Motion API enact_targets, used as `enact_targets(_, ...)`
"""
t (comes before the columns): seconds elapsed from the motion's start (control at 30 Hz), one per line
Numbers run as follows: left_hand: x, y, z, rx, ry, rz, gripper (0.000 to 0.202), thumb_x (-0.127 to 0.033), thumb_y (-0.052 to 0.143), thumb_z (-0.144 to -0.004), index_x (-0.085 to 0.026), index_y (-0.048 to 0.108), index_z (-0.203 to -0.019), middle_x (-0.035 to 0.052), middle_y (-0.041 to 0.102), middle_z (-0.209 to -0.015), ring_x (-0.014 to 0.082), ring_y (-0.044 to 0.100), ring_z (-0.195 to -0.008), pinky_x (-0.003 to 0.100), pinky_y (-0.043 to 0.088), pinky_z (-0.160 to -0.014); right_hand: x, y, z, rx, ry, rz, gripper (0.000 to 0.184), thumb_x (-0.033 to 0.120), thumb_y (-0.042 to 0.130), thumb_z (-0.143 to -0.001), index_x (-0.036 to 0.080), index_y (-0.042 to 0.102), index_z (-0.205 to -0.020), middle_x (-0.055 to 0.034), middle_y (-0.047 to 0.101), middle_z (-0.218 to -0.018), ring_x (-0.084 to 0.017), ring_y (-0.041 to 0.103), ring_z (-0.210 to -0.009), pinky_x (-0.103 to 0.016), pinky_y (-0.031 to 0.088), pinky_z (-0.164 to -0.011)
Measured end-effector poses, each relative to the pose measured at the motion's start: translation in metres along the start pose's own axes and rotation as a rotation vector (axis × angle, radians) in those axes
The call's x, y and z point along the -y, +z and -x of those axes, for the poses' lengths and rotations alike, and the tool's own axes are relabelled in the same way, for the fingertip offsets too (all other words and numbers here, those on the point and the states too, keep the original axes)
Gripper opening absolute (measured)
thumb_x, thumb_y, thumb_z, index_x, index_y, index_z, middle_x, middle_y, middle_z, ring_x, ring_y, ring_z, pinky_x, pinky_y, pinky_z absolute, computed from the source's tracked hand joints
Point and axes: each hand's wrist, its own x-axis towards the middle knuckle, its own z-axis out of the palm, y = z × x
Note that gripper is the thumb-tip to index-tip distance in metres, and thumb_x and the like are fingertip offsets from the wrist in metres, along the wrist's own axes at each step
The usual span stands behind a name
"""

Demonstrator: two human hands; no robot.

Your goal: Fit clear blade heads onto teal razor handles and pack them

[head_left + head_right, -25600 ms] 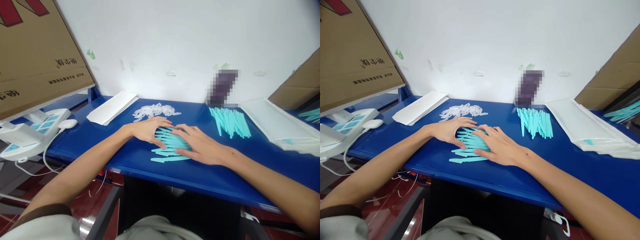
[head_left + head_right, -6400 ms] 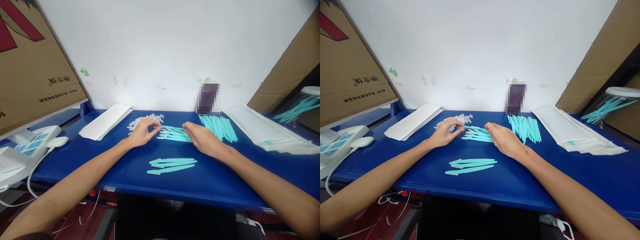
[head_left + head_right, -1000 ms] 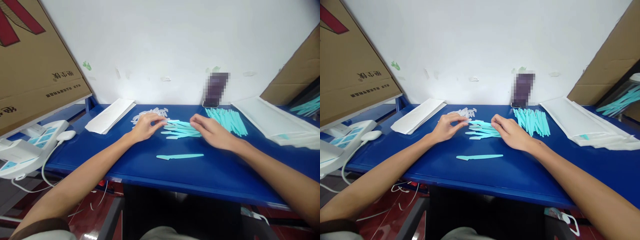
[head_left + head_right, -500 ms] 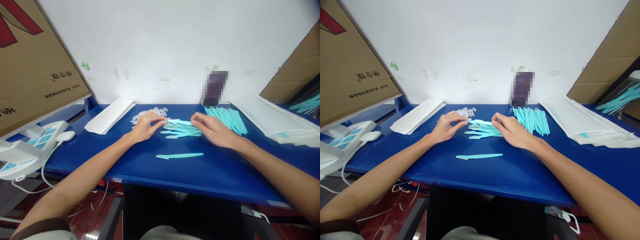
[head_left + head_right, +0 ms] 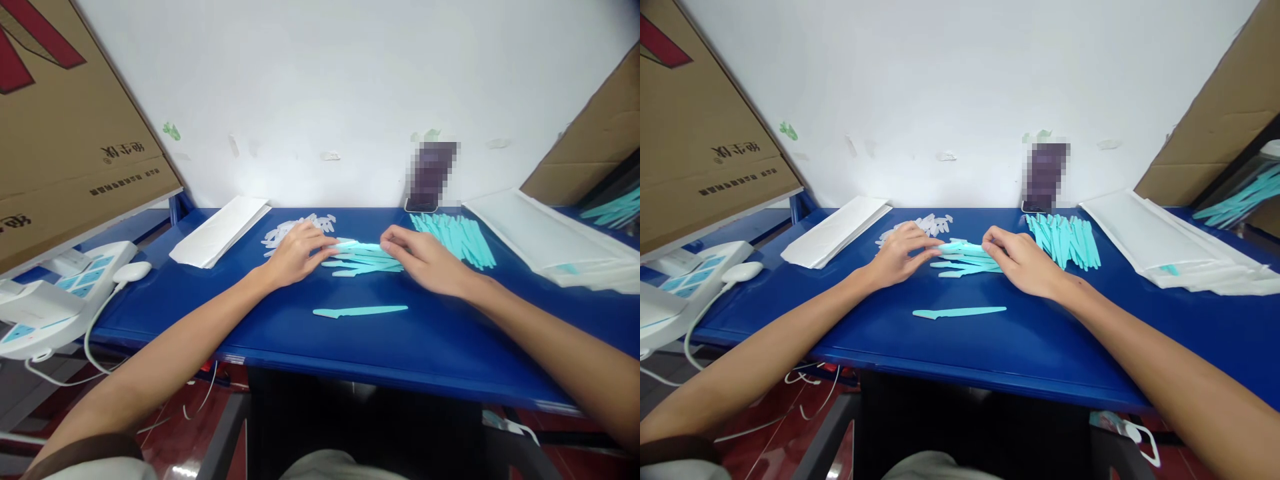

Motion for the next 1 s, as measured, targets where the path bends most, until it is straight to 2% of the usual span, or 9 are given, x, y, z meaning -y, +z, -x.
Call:
enact_targets(0.2, -0.003, 0.01, 0.002, 0.006, 0.052, 0.009, 0.037, -0.044, 0.05, -0.105, -0.018, 0.075, -0.112, 0.0069, 0.069, -0.078, 0.0213, 0.055, -0.081, 0.034, 0.046, -0.077, 0.004, 0.013, -0.001, 0.032, -0.036, -0.004, 0.029, 0.044, 0.039, -0.104, 0.022, 0.053, -0.09, 0.0029, 0.053, -0.066, -0.014, 0.046, -0.057, -0.03, 0.034, -0.061)
enact_targets(0.3, -0.003, 0.013, 0.002, 0.044, 0.04, 0.008, 0.037, -0.044, 0.05, -0.104, -0.018, 0.076, -0.11, 0.0074, 0.07, -0.078, 0.0217, 0.056, -0.081, 0.034, 0.046, -0.077, 0.001, 0.018, -0.003, 0.005, -0.068, 0.013, 0.028, 0.041, 0.042, -0.102, 0.022, 0.057, -0.088, -0.0015, 0.061, -0.075, -0.016, 0.052, -0.064, -0.031, 0.038, -0.065)
enact_targets(0.43, -0.003, 0.017, -0.001, 0.049, -0.047, -0.002, 0.031, -0.043, 0.056, -0.102, -0.02, 0.076, -0.108, 0.0063, 0.073, -0.083, 0.0222, 0.059, -0.085, 0.037, 0.045, -0.083, -0.002, 0.018, -0.006, -0.161, -0.024, 0.162, 0.022, 0.042, 0.057, -0.094, 0.022, 0.065, -0.088, -0.0071, 0.067, -0.091, -0.021, 0.059, -0.078, -0.034, 0.04, -0.069)
enact_targets(0.57, 0.002, 0.016, -0.005, 0.059, -0.174, 0.027, 0.032, -0.046, 0.058, -0.101, -0.022, 0.074, -0.115, 0.0062, 0.075, -0.098, 0.0234, 0.063, -0.094, 0.04, 0.044, -0.09, 0.008, 0.009, 0.0, -0.318, 0.024, 0.243, 0.025, 0.044, 0.067, -0.084, 0.022, 0.069, -0.095, -0.0072, 0.069, -0.094, -0.022, 0.06, -0.077, -0.035, 0.039, -0.067)
enact_targets(0.63, 0.009, 0.009, -0.004, 0.073, -0.202, 0.021, 0.036, -0.044, 0.05, -0.104, -0.02, 0.071, -0.121, 0.0085, 0.074, -0.109, 0.0245, 0.063, -0.1, 0.041, 0.045, -0.092, 0.015, 0.003, 0.004, -0.187, -0.044, 0.155, 0.024, 0.043, 0.064, -0.086, 0.021, 0.068, -0.095, -0.0058, 0.068, -0.088, -0.02, 0.058, -0.073, -0.035, 0.04, -0.067)
enact_targets(0.73, 0.026, -0.005, 0.001, 0.125, -0.25, -0.142, 0.04, -0.038, 0.042, -0.105, -0.018, 0.072, -0.122, 0.013, 0.069, -0.115, 0.0288, 0.058, -0.104, 0.045, 0.045, -0.094, 0.026, -0.002, 0.009, 0.236, -0.148, 0.025, 0.024, 0.045, 0.066, -0.087, 0.022, 0.069, -0.094, -0.0031, 0.065, -0.084, -0.018, 0.058, -0.073, -0.033, 0.043, -0.068)
enact_targets(0.8, 0.039, -0.012, 0.007, 0.189, -0.28, -0.248, 0.039, -0.037, 0.045, -0.103, -0.018, 0.073, -0.122, 0.0155, 0.065, -0.118, 0.0329, 0.055, -0.109, 0.049, 0.044, -0.095, 0.029, -0.003, 0.011, 0.444, -0.146, 0.011, 0.026, 0.049, 0.068, -0.087, 0.024, 0.071, -0.095, -0.003, 0.065, -0.088, -0.018, 0.058, -0.076, -0.032, 0.044, -0.069)
enact_targets(0.87, 0.05, -0.015, 0.013, 0.261, -0.301, -0.292, 0.04, -0.038, 0.047, -0.101, -0.022, 0.072, -0.127, 0.0171, 0.061, -0.125, 0.0363, 0.051, -0.115, 0.053, 0.042, -0.096, 0.03, -0.002, 0.012, 0.536, -0.106, 0.009, 0.028, 0.052, 0.067, -0.088, 0.025, 0.071, -0.093, -0.0033, 0.064, -0.089, -0.018, 0.058, -0.076, -0.032, 0.043, -0.067)
enact_targets(1.0, 0.057, -0.013, 0.02, 0.354, -0.302, -0.284, 0.04, -0.034, 0.046, -0.101, -0.031, 0.067, -0.134, 0.0156, 0.055, -0.137, 0.0376, 0.046, -0.123, 0.056, 0.04, -0.098, 0.029, -0.005, 0.012, 0.599, -0.038, -0.012, 0.031, 0.055, 0.064, -0.089, 0.025, 0.071, -0.088, -0.0023, 0.06, -0.081, -0.018, 0.052, -0.07, -0.032, 0.041, -0.063)
